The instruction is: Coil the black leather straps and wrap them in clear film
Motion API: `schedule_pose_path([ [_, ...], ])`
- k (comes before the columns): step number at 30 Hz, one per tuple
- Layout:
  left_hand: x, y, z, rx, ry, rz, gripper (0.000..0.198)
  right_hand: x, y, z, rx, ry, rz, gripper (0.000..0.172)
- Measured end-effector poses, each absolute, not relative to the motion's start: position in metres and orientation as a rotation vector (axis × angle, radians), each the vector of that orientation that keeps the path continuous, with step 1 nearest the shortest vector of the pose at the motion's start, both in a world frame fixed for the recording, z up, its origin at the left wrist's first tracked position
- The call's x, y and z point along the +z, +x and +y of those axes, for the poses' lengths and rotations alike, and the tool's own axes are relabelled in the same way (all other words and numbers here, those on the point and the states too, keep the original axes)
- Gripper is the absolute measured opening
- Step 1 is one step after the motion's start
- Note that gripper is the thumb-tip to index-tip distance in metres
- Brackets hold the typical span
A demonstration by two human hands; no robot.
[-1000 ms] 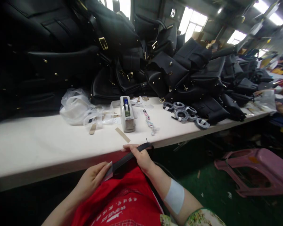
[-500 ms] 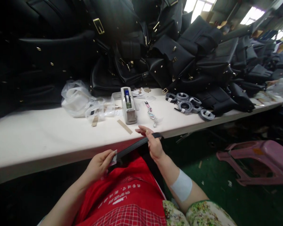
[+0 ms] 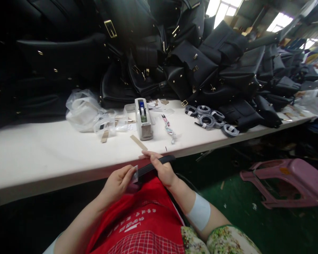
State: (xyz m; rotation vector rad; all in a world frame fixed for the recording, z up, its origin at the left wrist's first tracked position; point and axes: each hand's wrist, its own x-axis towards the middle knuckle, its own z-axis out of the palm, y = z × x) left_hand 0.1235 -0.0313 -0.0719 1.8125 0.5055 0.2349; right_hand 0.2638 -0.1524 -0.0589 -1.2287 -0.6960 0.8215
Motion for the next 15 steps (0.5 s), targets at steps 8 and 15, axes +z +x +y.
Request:
schedule_pose_path([
  [8, -0.138, 0.089, 0.005, -0.008, 2.065, 0.573, 0.044, -0.036, 0.306, -0.178, 0.509, -1.182, -0.453, 0.036],
  [15, -0.110, 0.114, -0.010, 0.100, 1.907, 0.439, 0.043, -0.037, 0.282, -0.173, 0.692, -1.321, -0.732, 0.041],
])
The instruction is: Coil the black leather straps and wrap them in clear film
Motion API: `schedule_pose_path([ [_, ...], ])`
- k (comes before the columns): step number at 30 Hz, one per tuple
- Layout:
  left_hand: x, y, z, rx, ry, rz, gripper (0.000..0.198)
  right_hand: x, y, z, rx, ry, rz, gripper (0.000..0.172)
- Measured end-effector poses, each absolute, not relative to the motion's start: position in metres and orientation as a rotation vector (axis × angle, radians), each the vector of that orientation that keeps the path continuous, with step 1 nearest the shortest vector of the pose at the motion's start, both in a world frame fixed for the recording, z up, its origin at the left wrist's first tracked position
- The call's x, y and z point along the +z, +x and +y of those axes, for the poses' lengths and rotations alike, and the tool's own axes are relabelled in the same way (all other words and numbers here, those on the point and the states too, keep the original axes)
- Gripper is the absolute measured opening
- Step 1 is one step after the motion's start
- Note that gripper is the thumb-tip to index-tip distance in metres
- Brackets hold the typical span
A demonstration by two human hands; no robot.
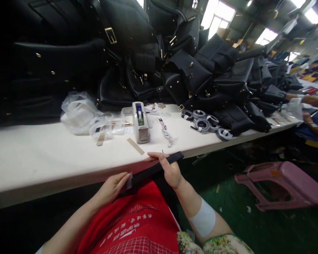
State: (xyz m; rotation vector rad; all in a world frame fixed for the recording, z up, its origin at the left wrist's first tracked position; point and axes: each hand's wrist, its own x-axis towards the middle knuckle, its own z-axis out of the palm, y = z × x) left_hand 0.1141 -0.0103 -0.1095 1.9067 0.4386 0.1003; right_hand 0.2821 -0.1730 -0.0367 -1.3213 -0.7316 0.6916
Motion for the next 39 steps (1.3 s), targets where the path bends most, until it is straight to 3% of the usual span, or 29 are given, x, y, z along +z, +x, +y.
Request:
schedule_pose_path([
  [7, -0.062, 0.152, -0.049, 0.332, 1.650, 0.415, 0.038, -0.059, 0.248, -0.150, 0.910, -1.360, -0.872, 0.048],
  [15, -0.087, 0.134, -0.018, 0.434, 1.796, 0.458, 0.036, -0.054, 0.266, -0.155, 1.085, -1.183, -0.704, 0.047],
  [20, -0.106, 0.125, -0.019, 0.241, 1.866, 0.240, 0.030, -0.056, 0.266, -0.159, 1.180, -1.106, -0.583, 0.048],
  [25, -0.124, 0.130, -0.017, -0.136, 1.494, 0.014, 0.046, -0.039, 0.266, -0.165, 1.258, -0.993, -0.533, 0.052],
  [28, -0.134, 0.129, -0.013, -0.341, 1.388, 0.051, 0.044, -0.031, 0.274, -0.170, 1.175, -1.005, -0.538, 0.054],
  [31, -0.134, 0.127, -0.014, -0.489, 1.298, 0.131, 0.057, -0.032, 0.288, -0.173, 0.976, -1.108, -0.561, 0.055],
  [39, -0.085, 0.142, -0.041, -0.195, 1.386, 0.240, 0.057, -0.043, 0.280, -0.165, 0.808, -1.365, -0.694, 0.062],
])
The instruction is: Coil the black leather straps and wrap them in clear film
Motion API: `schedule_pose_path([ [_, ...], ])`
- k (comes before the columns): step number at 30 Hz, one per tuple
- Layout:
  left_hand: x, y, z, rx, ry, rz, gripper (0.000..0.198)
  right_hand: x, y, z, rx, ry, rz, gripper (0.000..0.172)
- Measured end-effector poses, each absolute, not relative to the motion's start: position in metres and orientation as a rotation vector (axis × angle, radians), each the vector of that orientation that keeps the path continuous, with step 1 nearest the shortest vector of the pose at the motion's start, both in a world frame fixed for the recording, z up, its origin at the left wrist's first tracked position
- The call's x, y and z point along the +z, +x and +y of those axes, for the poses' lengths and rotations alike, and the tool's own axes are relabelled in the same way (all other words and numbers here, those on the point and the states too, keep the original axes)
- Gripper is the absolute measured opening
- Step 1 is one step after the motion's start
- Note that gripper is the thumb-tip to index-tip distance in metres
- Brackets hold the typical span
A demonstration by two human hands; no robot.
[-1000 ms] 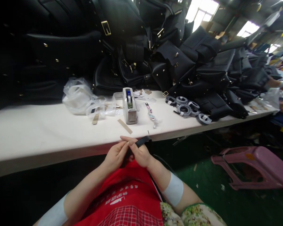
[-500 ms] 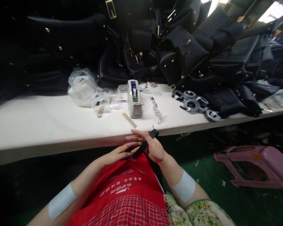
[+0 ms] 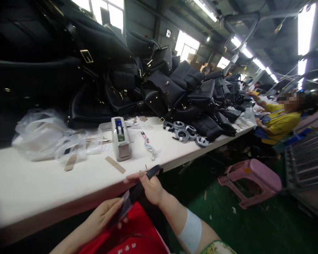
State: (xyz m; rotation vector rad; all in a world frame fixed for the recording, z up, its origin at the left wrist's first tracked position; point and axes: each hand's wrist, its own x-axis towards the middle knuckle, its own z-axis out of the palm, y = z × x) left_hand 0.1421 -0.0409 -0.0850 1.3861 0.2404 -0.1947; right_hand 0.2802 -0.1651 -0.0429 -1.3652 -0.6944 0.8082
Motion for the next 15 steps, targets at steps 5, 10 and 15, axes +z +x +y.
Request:
schedule_pose_path([
  [5, -0.070, 0.149, -0.058, -0.018, 1.454, 0.283, 0.060, -0.059, 0.257, -0.156, 0.910, -1.426, -0.797, 0.060],
  [10, -0.073, 0.140, -0.048, 0.198, 1.692, 0.443, 0.050, -0.051, 0.285, -0.171, 0.688, -1.301, -0.522, 0.041],
  [15, -0.059, 0.144, -0.038, 0.182, 1.744, 0.471, 0.052, -0.023, 0.309, -0.176, 0.519, -1.338, -0.404, 0.043],
])
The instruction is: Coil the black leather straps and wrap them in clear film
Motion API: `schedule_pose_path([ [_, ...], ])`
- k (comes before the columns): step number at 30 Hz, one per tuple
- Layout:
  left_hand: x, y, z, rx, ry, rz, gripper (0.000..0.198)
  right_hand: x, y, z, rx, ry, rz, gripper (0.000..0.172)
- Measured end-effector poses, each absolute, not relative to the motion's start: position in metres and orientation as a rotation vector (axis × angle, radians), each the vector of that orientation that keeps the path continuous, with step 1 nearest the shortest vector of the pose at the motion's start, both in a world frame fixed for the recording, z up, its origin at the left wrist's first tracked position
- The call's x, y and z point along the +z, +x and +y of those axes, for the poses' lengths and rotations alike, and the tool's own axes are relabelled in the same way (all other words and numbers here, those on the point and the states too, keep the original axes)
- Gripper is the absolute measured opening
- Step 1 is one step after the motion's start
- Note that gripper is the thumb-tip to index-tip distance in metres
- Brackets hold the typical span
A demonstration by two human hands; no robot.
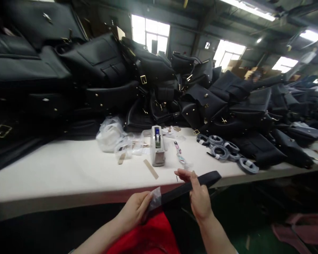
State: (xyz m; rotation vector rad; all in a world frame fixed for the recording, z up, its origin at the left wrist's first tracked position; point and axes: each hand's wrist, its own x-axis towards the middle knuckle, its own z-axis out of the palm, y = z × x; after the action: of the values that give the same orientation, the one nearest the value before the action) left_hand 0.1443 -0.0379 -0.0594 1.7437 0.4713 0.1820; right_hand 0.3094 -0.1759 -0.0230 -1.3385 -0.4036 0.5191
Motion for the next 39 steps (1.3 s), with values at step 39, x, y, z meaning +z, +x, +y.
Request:
schedule_pose_path([
  [39, 0.139, 0.270, 0.005, 1.041, 1.727, 0.239, 0.054, 0.234, 0.366, -0.066, 0.443, -1.138, -1.091, 0.049],
])
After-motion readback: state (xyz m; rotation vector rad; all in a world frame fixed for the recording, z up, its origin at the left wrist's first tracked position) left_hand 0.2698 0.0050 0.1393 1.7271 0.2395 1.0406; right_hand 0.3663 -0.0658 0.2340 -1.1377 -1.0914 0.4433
